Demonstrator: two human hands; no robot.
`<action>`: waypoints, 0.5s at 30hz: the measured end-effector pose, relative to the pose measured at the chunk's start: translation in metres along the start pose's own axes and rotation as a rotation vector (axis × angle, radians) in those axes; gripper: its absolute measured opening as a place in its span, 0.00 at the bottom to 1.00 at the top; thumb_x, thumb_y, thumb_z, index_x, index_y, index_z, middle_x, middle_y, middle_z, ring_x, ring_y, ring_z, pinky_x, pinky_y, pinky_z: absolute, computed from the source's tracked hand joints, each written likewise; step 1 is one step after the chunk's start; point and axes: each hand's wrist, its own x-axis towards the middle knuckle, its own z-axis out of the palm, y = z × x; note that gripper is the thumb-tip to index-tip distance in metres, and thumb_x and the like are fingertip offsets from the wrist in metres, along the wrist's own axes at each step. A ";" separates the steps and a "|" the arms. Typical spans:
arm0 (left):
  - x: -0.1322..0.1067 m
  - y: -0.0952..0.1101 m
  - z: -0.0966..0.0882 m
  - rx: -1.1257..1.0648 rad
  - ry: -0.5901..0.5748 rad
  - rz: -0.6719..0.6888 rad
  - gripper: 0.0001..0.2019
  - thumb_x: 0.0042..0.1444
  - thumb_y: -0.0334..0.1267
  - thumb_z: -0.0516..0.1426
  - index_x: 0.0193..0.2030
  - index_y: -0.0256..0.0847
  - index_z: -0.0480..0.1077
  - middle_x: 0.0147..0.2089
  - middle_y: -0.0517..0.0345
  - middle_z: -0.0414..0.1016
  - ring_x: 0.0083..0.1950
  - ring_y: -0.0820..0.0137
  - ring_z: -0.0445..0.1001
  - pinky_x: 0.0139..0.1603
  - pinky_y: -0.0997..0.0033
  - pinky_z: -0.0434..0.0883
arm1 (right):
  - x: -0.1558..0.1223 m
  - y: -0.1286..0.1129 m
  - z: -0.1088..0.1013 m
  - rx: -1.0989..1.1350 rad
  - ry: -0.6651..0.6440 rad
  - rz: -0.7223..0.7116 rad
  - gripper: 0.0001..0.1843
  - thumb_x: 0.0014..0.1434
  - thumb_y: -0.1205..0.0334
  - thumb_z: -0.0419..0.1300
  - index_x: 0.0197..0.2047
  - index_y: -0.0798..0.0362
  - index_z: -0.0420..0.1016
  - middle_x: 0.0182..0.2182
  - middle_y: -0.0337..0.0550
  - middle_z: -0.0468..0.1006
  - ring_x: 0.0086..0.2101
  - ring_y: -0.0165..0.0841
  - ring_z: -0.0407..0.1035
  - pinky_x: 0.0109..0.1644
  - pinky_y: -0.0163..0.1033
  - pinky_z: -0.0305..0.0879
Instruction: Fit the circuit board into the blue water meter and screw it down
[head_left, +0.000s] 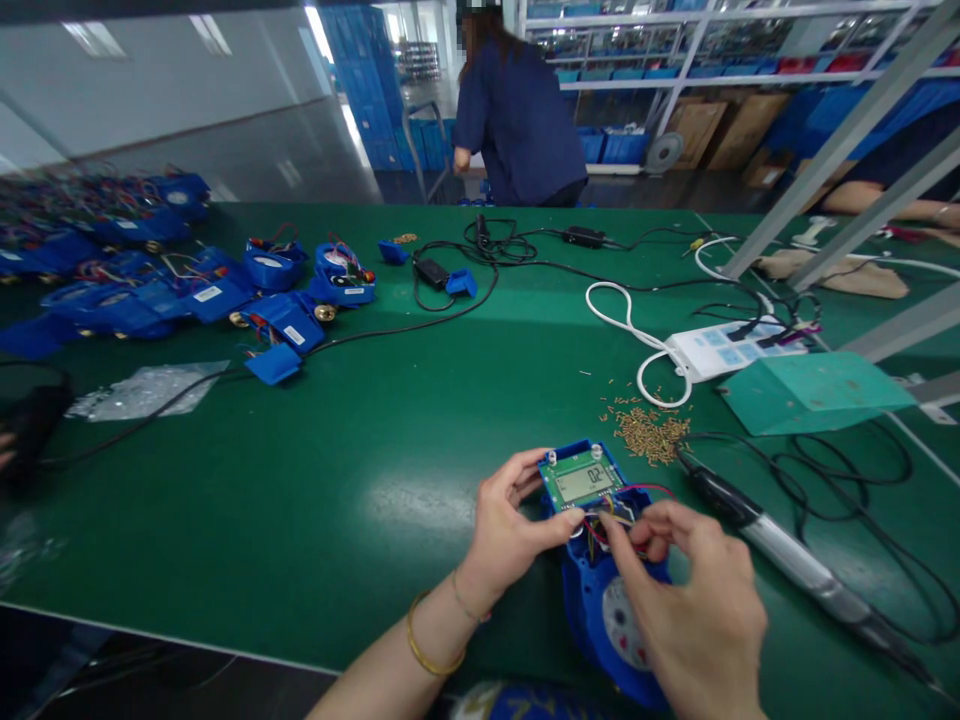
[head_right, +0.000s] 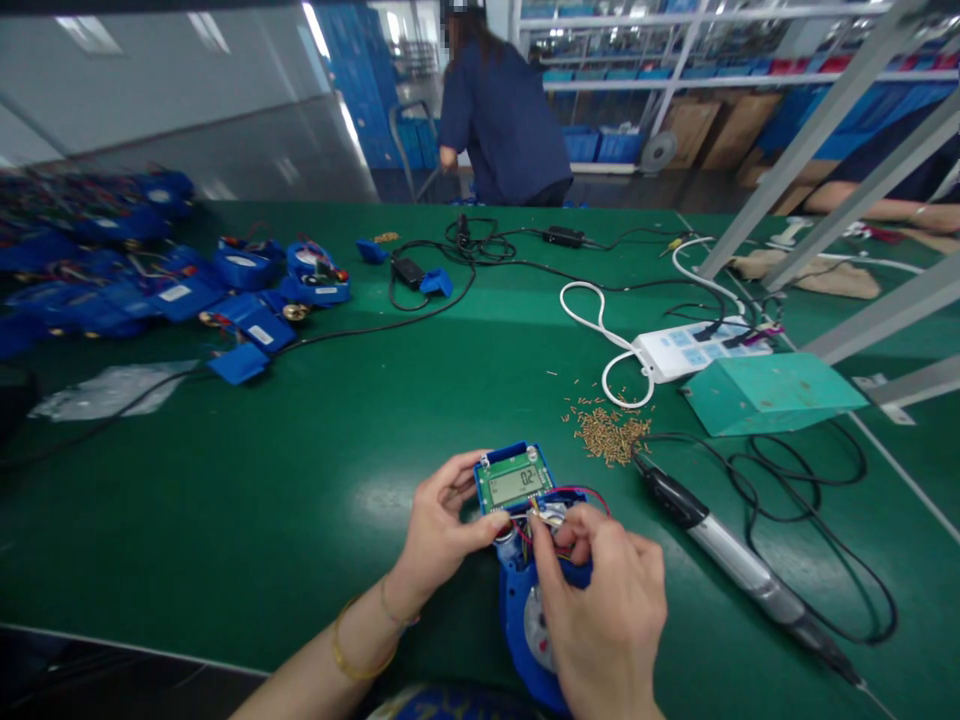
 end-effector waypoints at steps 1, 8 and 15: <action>0.000 0.001 0.000 0.002 0.005 -0.006 0.31 0.41 0.40 0.71 0.53 0.34 0.71 0.52 0.44 0.80 0.54 0.56 0.80 0.59 0.59 0.76 | 0.000 0.000 -0.001 -0.037 0.008 -0.037 0.15 0.68 0.51 0.59 0.43 0.56 0.71 0.25 0.35 0.73 0.25 0.30 0.65 0.38 0.39 0.60; -0.003 0.001 0.002 0.006 0.034 -0.001 0.30 0.41 0.39 0.71 0.53 0.35 0.72 0.52 0.46 0.81 0.54 0.57 0.80 0.60 0.59 0.76 | -0.001 0.002 -0.010 -0.176 -0.050 -0.369 0.08 0.63 0.65 0.66 0.43 0.58 0.73 0.29 0.40 0.79 0.26 0.33 0.70 0.37 0.42 0.56; -0.005 -0.006 0.001 -0.024 0.014 0.028 0.30 0.41 0.39 0.70 0.53 0.35 0.72 0.50 0.46 0.81 0.53 0.58 0.80 0.58 0.62 0.77 | -0.001 0.002 -0.001 0.116 -0.141 -0.122 0.10 0.68 0.60 0.58 0.37 0.54 0.77 0.28 0.37 0.79 0.26 0.30 0.71 0.37 0.40 0.61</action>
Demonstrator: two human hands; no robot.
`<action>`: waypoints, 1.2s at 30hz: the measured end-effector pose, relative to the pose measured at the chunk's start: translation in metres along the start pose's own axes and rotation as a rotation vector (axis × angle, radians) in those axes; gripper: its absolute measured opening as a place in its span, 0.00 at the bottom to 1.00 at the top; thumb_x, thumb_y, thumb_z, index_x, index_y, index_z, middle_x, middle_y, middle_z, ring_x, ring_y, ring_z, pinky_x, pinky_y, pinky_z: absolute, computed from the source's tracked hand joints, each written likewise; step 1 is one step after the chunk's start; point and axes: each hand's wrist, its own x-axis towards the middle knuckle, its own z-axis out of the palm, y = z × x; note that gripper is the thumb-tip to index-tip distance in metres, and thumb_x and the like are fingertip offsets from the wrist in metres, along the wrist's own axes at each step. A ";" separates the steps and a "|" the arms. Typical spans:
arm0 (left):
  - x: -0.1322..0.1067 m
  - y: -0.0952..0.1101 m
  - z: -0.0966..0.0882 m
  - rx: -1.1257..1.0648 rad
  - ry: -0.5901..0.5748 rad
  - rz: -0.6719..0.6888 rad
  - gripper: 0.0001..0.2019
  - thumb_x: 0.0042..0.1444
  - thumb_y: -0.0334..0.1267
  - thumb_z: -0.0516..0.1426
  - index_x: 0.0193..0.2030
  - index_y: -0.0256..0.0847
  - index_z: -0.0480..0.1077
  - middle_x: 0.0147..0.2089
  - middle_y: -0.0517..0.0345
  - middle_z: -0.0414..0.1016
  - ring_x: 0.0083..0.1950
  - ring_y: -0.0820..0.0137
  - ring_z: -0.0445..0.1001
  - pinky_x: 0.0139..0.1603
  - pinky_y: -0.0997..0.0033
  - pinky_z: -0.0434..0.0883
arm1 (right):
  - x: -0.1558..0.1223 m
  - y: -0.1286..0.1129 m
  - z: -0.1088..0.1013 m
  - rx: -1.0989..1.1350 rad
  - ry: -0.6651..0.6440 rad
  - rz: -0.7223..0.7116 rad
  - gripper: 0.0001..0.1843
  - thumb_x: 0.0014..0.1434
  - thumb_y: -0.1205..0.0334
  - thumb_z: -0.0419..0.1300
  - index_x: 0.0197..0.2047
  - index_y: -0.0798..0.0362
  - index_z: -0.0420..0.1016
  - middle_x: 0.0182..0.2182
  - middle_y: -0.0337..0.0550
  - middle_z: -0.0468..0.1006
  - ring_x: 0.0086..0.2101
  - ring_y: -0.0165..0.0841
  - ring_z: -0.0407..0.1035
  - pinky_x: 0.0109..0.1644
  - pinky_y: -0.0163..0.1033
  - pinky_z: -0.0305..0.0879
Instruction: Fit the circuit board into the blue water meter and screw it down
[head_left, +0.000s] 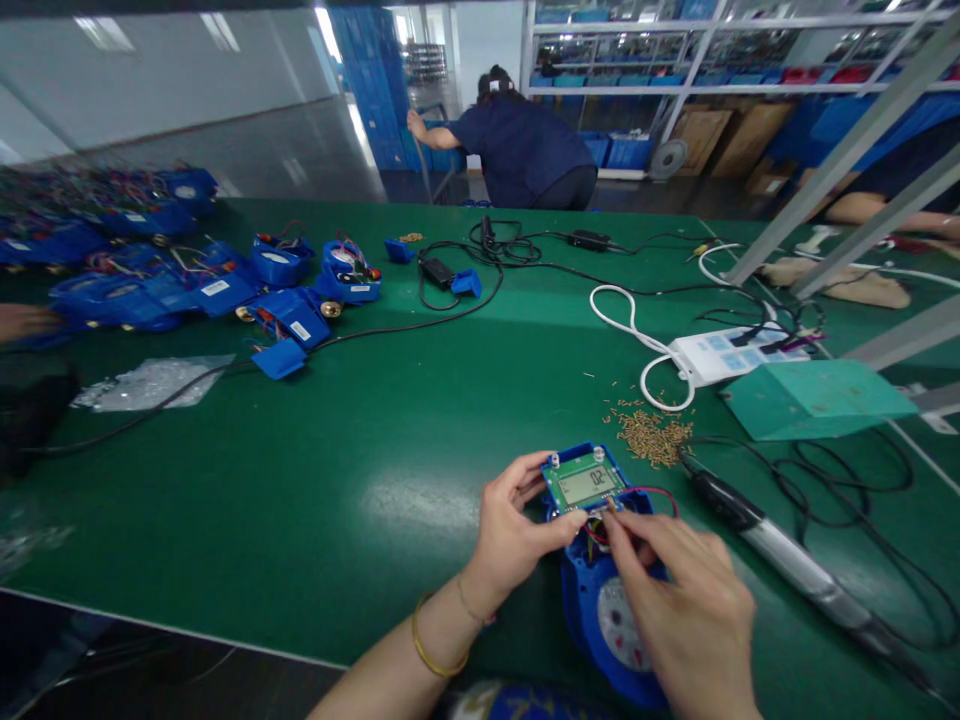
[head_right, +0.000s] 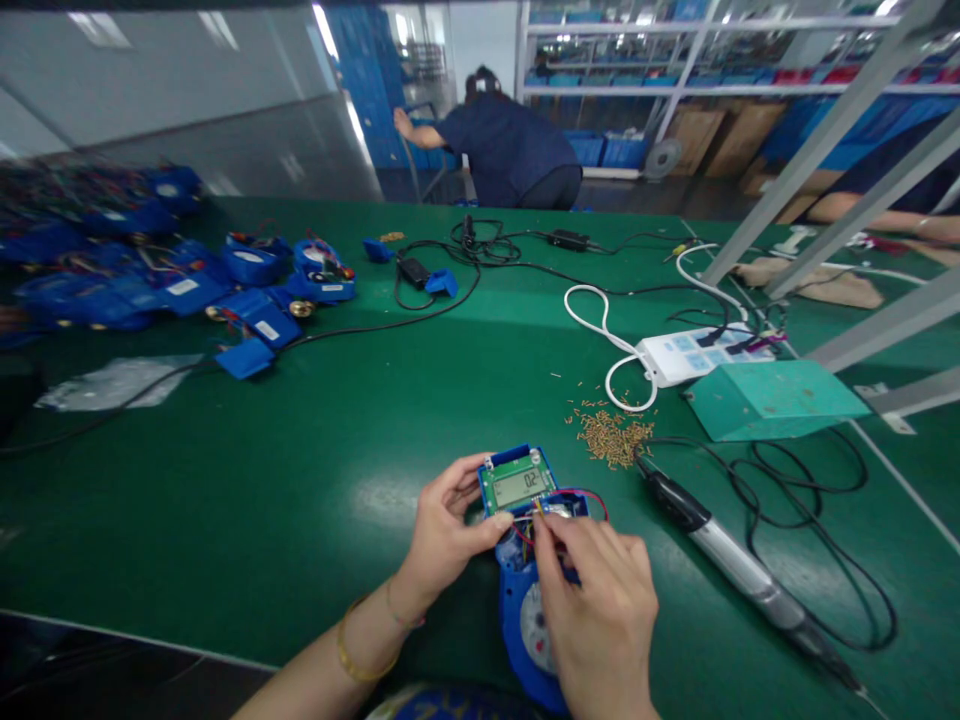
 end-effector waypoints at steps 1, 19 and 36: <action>0.000 -0.002 -0.001 -0.016 -0.013 0.000 0.31 0.41 0.38 0.71 0.53 0.35 0.72 0.51 0.46 0.81 0.53 0.58 0.80 0.58 0.61 0.76 | 0.001 0.002 0.001 0.069 -0.015 0.064 0.13 0.68 0.57 0.58 0.35 0.53 0.79 0.28 0.37 0.80 0.26 0.30 0.72 0.36 0.39 0.63; 0.027 0.013 -0.005 0.203 -0.343 0.153 0.33 0.38 0.51 0.73 0.51 0.40 0.75 0.46 0.51 0.81 0.47 0.59 0.78 0.48 0.66 0.74 | 0.012 0.018 -0.005 0.432 -0.208 0.437 0.15 0.54 0.48 0.65 0.23 0.46 0.84 0.22 0.41 0.81 0.22 0.37 0.75 0.25 0.37 0.68; 0.018 0.021 0.014 0.231 -0.213 0.185 0.27 0.42 0.49 0.72 0.47 0.39 0.72 0.40 0.56 0.77 0.39 0.66 0.76 0.41 0.71 0.72 | 0.000 0.030 -0.002 0.385 -0.260 0.378 0.14 0.56 0.50 0.64 0.26 0.48 0.85 0.23 0.44 0.82 0.24 0.38 0.74 0.29 0.38 0.71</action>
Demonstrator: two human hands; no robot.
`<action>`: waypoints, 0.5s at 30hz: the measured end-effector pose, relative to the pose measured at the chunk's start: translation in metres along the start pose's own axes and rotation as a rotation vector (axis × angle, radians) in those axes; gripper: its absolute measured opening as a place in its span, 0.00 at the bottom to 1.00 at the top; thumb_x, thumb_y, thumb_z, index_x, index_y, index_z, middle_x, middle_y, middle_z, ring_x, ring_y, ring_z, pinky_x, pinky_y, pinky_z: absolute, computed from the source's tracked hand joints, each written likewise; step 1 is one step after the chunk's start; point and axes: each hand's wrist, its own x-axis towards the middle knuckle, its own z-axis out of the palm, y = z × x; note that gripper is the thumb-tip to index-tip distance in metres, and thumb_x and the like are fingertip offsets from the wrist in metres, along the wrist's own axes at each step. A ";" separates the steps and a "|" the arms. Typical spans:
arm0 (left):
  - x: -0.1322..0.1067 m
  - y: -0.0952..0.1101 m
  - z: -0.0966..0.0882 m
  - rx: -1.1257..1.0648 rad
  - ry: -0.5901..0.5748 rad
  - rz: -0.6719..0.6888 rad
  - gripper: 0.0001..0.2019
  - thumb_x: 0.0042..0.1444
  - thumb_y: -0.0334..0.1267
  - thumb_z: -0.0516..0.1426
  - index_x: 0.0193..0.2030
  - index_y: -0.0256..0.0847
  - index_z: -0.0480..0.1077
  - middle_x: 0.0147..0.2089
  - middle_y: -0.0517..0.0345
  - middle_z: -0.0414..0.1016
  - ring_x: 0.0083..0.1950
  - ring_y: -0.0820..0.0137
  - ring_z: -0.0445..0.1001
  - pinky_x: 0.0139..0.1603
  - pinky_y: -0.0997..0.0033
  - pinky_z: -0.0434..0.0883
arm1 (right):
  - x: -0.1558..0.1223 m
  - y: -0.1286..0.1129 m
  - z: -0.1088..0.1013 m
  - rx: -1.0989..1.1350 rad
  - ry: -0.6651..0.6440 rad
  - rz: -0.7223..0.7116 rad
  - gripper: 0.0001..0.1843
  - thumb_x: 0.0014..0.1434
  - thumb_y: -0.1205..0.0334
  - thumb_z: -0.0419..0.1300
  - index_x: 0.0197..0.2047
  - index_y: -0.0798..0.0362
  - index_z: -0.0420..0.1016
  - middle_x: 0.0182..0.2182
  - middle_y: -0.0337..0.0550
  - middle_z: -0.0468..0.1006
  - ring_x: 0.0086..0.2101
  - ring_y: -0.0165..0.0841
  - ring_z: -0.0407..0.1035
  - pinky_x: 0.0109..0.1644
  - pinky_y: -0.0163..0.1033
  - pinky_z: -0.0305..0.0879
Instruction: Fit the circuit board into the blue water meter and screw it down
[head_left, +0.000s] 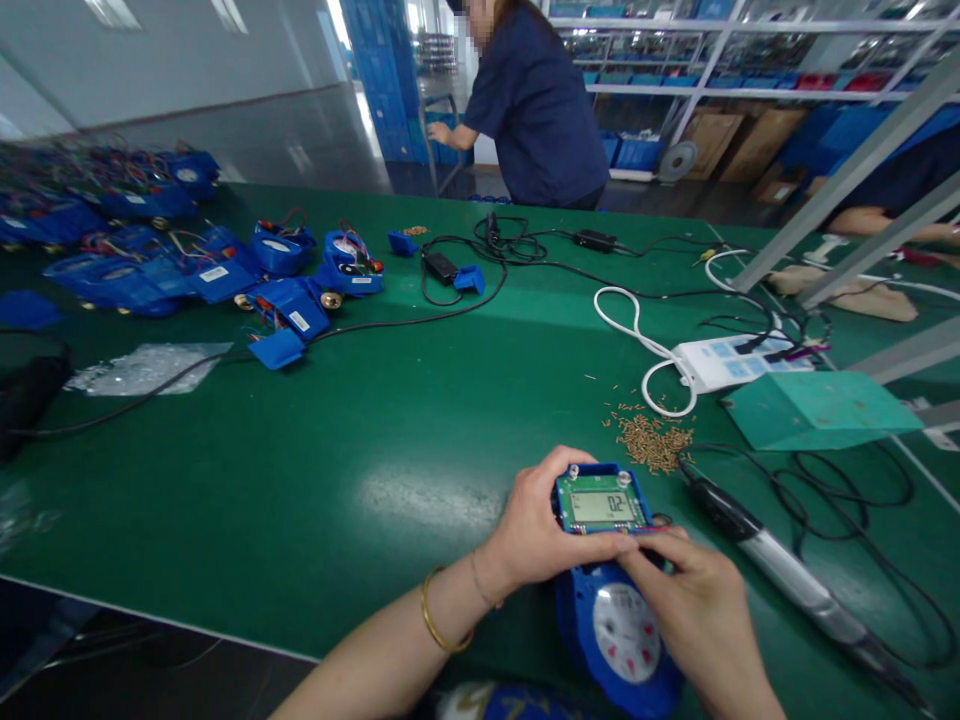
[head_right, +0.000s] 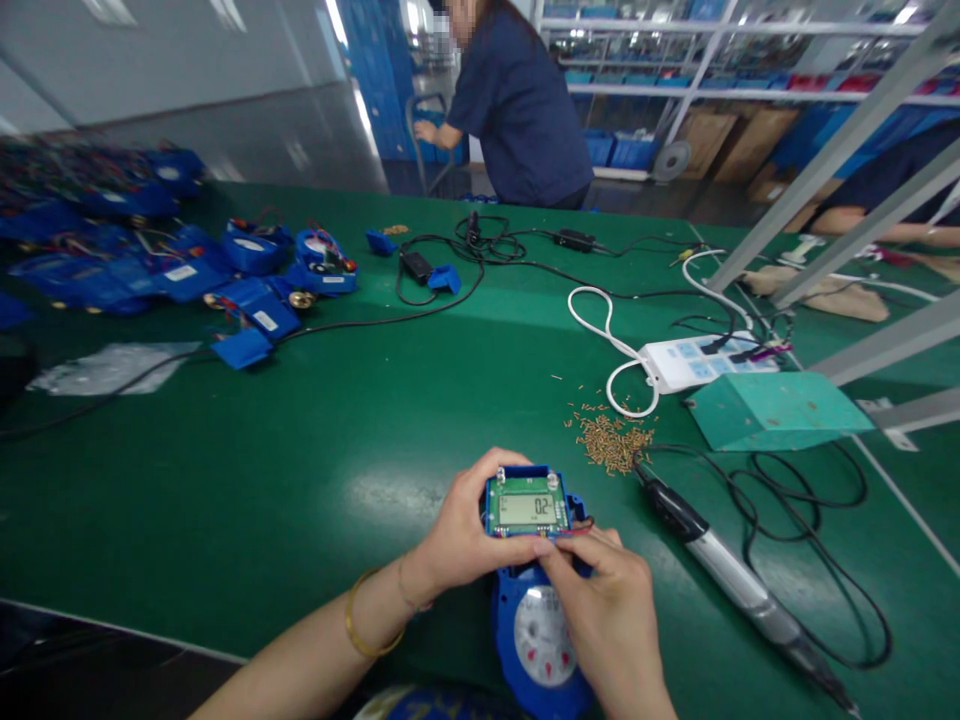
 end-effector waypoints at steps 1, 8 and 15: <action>0.000 0.000 0.000 0.011 0.008 0.005 0.27 0.42 0.49 0.72 0.46 0.39 0.72 0.40 0.57 0.77 0.38 0.67 0.76 0.40 0.72 0.71 | 0.000 -0.001 0.001 0.003 0.022 0.009 0.14 0.56 0.51 0.64 0.25 0.48 0.85 0.23 0.43 0.81 0.24 0.38 0.74 0.29 0.38 0.71; 0.000 0.000 -0.001 0.015 0.009 0.037 0.27 0.43 0.50 0.71 0.46 0.38 0.72 0.38 0.56 0.78 0.37 0.67 0.77 0.37 0.73 0.72 | 0.000 -0.011 0.000 -0.007 0.052 -0.051 0.12 0.56 0.55 0.64 0.24 0.47 0.83 0.22 0.39 0.80 0.25 0.35 0.75 0.29 0.36 0.71; -0.001 0.000 -0.003 0.044 0.005 0.028 0.27 0.43 0.49 0.72 0.47 0.39 0.73 0.43 0.53 0.81 0.41 0.64 0.80 0.42 0.70 0.74 | -0.005 -0.015 -0.047 -0.018 0.128 -0.136 0.06 0.59 0.56 0.67 0.36 0.48 0.79 0.31 0.39 0.80 0.27 0.29 0.74 0.30 0.28 0.71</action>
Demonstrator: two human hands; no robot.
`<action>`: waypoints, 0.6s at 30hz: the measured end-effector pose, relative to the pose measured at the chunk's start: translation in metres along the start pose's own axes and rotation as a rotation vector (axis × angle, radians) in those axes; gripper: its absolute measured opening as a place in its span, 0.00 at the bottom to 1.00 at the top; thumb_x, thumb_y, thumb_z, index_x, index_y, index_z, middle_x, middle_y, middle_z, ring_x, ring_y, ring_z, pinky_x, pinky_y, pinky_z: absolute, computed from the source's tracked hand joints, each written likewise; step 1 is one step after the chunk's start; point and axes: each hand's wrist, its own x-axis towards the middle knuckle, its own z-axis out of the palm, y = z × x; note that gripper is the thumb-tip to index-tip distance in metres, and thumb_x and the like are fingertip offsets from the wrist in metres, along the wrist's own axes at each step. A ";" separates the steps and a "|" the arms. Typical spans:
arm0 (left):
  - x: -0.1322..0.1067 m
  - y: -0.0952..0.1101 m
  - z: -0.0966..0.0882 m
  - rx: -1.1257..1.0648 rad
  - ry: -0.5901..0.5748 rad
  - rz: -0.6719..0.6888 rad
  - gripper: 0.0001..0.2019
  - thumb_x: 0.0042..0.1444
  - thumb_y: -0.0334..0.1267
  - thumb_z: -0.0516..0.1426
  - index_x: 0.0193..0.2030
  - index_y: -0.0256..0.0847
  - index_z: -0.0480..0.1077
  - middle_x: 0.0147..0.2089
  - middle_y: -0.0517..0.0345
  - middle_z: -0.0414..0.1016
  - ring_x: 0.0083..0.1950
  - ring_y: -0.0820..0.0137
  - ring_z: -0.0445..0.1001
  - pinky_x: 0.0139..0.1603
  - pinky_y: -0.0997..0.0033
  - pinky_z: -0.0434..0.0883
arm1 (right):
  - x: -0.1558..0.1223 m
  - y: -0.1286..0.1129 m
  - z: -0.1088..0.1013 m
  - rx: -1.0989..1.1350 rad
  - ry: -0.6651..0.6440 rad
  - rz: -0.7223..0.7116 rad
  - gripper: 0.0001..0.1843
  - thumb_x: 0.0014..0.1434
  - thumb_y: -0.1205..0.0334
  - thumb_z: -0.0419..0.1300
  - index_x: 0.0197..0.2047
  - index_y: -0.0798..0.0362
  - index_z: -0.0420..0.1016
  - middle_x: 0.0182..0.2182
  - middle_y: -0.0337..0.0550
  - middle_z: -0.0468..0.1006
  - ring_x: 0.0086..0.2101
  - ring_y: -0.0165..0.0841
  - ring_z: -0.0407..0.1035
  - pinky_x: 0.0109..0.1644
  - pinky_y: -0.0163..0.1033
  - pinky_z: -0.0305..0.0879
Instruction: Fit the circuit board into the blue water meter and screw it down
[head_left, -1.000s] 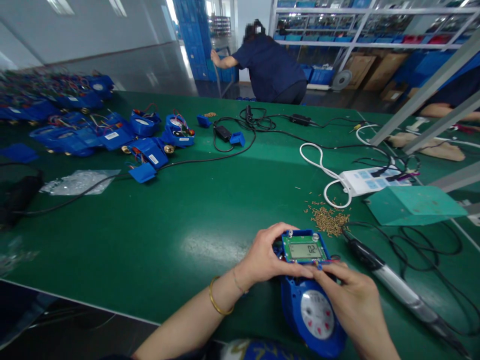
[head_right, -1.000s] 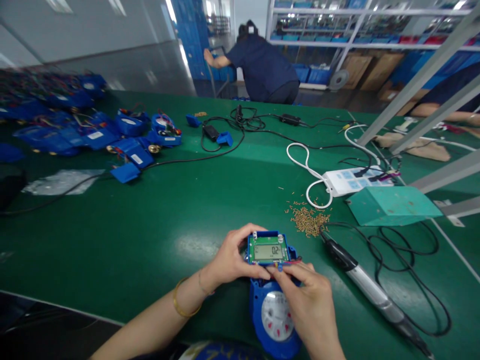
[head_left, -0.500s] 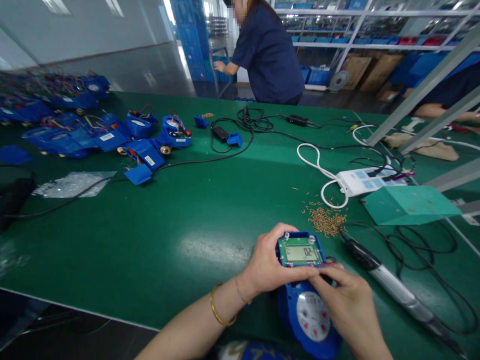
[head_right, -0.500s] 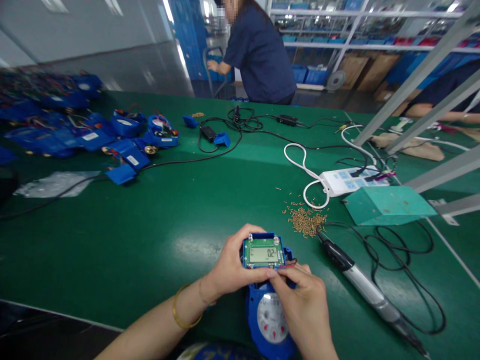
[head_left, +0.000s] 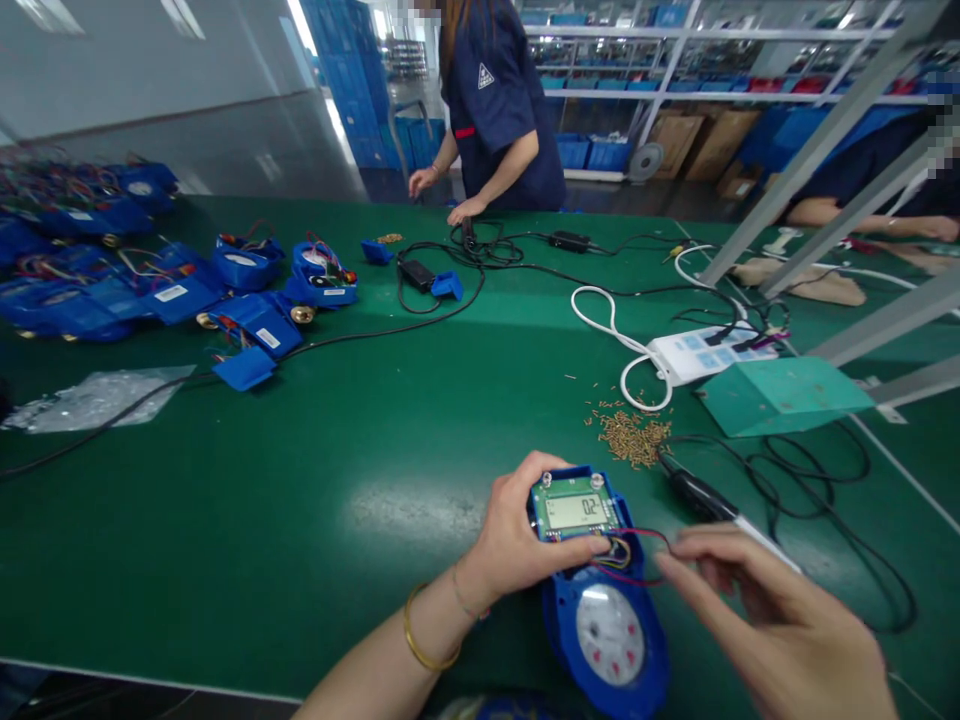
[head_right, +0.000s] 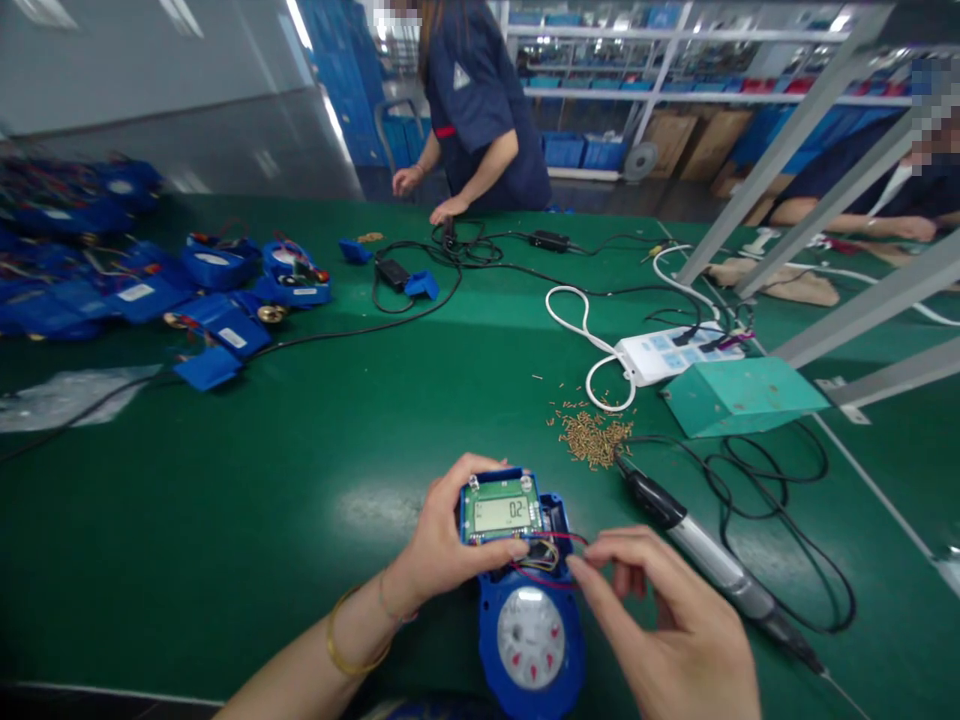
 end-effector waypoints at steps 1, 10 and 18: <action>0.000 0.000 0.000 0.004 0.000 0.006 0.27 0.43 0.49 0.72 0.47 0.39 0.73 0.44 0.53 0.81 0.42 0.63 0.80 0.43 0.70 0.75 | 0.000 0.001 -0.004 -0.018 0.055 -0.001 0.07 0.58 0.56 0.67 0.37 0.49 0.78 0.31 0.39 0.79 0.25 0.28 0.73 0.29 0.29 0.70; -0.003 -0.001 0.001 0.101 -0.022 0.179 0.30 0.45 0.47 0.72 0.53 0.42 0.71 0.51 0.53 0.81 0.53 0.61 0.80 0.66 0.58 0.69 | 0.015 0.000 -0.008 0.194 -0.481 0.453 0.21 0.62 0.41 0.59 0.36 0.52 0.78 0.17 0.36 0.70 0.20 0.29 0.66 0.24 0.32 0.62; -0.001 -0.003 0.001 0.119 -0.041 0.245 0.31 0.45 0.45 0.72 0.55 0.42 0.70 0.52 0.52 0.81 0.52 0.61 0.81 0.70 0.50 0.66 | 0.050 -0.005 -0.020 0.124 -0.660 0.341 0.26 0.64 0.37 0.54 0.32 0.52 0.75 0.27 0.41 0.72 0.29 0.32 0.65 0.31 0.35 0.59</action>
